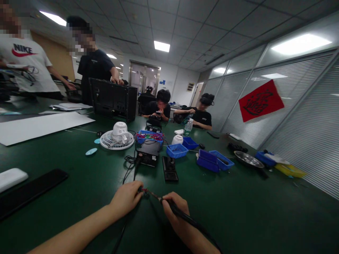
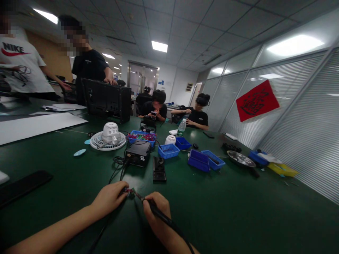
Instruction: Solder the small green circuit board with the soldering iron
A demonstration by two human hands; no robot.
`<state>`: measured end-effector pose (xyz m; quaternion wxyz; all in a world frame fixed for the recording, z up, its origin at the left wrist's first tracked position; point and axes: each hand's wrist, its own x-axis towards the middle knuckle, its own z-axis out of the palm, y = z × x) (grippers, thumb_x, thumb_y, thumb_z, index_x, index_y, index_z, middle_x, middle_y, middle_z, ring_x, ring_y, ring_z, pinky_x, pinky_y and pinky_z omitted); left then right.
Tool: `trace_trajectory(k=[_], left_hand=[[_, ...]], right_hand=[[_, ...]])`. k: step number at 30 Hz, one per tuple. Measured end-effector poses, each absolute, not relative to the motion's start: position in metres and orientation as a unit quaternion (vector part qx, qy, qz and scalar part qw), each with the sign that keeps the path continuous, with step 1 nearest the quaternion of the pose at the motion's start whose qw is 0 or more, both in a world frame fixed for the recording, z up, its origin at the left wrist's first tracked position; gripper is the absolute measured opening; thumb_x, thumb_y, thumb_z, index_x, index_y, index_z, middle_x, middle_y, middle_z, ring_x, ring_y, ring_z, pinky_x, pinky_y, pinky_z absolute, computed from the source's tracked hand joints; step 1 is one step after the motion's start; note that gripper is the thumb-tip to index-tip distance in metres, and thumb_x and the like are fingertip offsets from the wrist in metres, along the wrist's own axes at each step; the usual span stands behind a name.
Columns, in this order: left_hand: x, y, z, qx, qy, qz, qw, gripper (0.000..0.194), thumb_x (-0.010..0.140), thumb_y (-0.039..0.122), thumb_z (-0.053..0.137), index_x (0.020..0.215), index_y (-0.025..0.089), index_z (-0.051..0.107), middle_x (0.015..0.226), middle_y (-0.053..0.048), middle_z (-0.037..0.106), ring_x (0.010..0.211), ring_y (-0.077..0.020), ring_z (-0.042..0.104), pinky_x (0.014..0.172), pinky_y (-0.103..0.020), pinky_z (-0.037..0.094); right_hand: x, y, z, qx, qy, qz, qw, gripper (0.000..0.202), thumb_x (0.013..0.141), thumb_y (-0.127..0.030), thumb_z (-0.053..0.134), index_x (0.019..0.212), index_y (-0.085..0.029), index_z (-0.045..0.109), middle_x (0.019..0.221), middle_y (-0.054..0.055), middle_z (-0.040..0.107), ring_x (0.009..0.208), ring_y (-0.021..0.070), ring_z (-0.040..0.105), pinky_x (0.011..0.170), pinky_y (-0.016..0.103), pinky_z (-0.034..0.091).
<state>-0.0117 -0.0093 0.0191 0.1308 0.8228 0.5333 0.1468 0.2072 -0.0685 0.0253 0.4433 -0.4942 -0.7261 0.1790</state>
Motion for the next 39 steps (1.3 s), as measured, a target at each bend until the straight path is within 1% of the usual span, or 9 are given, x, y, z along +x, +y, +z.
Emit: trace_trajectory(k=[2,4,7,10,20,28,32,39], left_hand=[[-0.011,-0.009,0.023,0.816,0.537,0.141,0.159,0.017,0.085,0.034,0.054,0.096,0.023,0.060,0.093,-0.001,0.068,0.087,-0.0197,0.062,0.072,-0.027,0.041],[-0.012,-0.009,0.026,0.810,0.539,0.142,0.184,0.020,0.086,0.039,0.051,0.094,0.024,0.061,0.093,0.000,0.069,0.087,-0.0197,0.062,0.070,-0.026,0.041],[-0.012,-0.008,0.025,0.801,0.546,0.149,0.195,0.019,0.089,0.034,0.045,0.092,0.025,0.062,0.095,0.000,0.069,0.089,-0.0190,0.063,0.074,-0.026,0.041],[-0.012,-0.005,0.021,0.795,0.557,0.156,0.184,0.015,0.086,0.029,0.048,0.091,0.024,0.062,0.094,0.000,0.069,0.089,-0.0185,0.063,0.076,-0.026,0.040],[-0.012,-0.003,0.017,0.796,0.540,0.182,0.204,0.014,0.081,0.026,0.053,0.090,0.025,0.065,0.095,0.001,0.069,0.091,-0.0168,0.062,0.078,-0.024,0.041],[-0.013,-0.003,0.015,0.800,0.531,0.195,0.200,0.015,0.082,0.022,0.053,0.089,0.025,0.065,0.096,0.001,0.069,0.091,-0.0165,0.061,0.079,-0.024,0.042],[-0.012,-0.003,0.015,0.802,0.530,0.193,0.199,0.016,0.082,0.022,0.052,0.089,0.025,0.066,0.096,0.002,0.069,0.091,-0.0162,0.062,0.078,-0.024,0.042],[-0.011,-0.002,0.012,0.804,0.527,0.195,0.192,0.016,0.081,0.022,0.052,0.089,0.025,0.066,0.094,0.002,0.070,0.091,-0.0172,0.063,0.079,-0.025,0.042]], right_hand=[[0.207,-0.068,0.025,-0.491,-0.726,0.183,0.445,0.014,0.085,-0.023,0.055,0.075,-0.017,0.064,0.069,0.002,0.064,0.064,0.0154,0.061,0.062,0.024,0.045],[0.207,-0.068,0.025,-0.489,-0.726,0.185,0.446,0.014,0.085,-0.023,0.055,0.074,-0.017,0.064,0.069,0.002,0.064,0.064,0.0153,0.061,0.061,0.024,0.045],[0.206,-0.070,0.026,-0.485,-0.727,0.186,0.449,0.014,0.084,-0.022,0.055,0.074,-0.017,0.064,0.069,0.002,0.064,0.064,0.0151,0.062,0.062,0.024,0.045],[0.205,-0.071,0.027,-0.479,-0.728,0.188,0.453,0.015,0.084,-0.023,0.055,0.075,-0.017,0.064,0.068,0.002,0.063,0.063,0.0148,0.061,0.061,0.023,0.045],[0.207,-0.070,0.029,-0.490,-0.729,0.190,0.439,0.016,0.085,-0.025,0.054,0.075,-0.017,0.065,0.070,0.003,0.065,0.064,0.0160,0.063,0.062,0.024,0.046],[0.207,-0.070,0.031,-0.484,-0.713,0.208,0.462,0.015,0.086,-0.024,0.054,0.078,-0.018,0.065,0.069,0.002,0.065,0.063,0.0152,0.061,0.060,0.023,0.045],[0.208,-0.066,0.028,-0.485,-0.697,0.216,0.482,0.015,0.086,-0.024,0.054,0.077,-0.018,0.064,0.066,0.000,0.063,0.058,0.0140,0.058,0.056,0.022,0.044],[0.207,-0.063,0.021,-0.480,-0.697,0.225,0.482,0.014,0.084,-0.025,0.056,0.075,-0.017,0.064,0.066,0.000,0.063,0.058,0.0136,0.059,0.056,0.021,0.044]])
